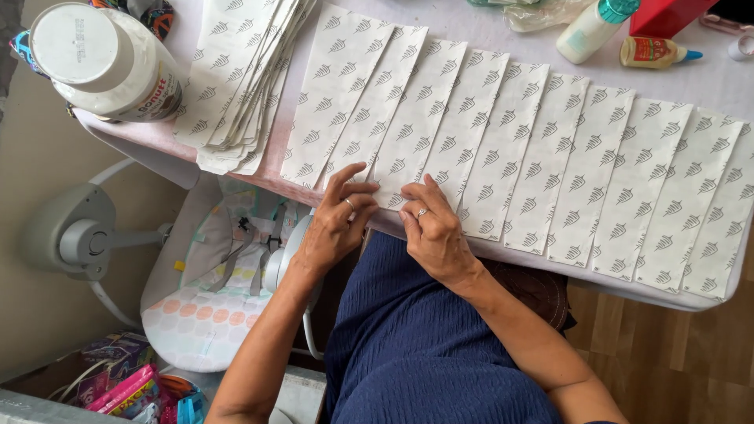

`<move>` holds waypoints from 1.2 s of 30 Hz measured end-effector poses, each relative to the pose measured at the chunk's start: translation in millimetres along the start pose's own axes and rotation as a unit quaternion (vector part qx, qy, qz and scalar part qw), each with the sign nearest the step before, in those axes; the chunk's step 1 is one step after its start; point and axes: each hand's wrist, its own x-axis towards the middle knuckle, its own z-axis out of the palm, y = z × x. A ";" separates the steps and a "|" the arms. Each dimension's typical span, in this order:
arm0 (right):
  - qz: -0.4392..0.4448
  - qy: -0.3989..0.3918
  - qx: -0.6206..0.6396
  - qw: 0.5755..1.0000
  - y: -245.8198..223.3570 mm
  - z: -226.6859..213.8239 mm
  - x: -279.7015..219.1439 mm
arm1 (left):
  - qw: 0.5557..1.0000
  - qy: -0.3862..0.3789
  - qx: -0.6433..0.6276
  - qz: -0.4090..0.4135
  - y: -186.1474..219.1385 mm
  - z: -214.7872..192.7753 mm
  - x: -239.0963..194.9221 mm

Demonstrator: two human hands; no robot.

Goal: The person lays out multiple paper strips on a table, applies glue to the ends, and folds them to assemble paper bags.

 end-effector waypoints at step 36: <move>0.072 -0.034 0.051 0.996 2.4 -7.6 14.7 | 0.979 0.196 0.048 -0.029 33.4 26.3 0.0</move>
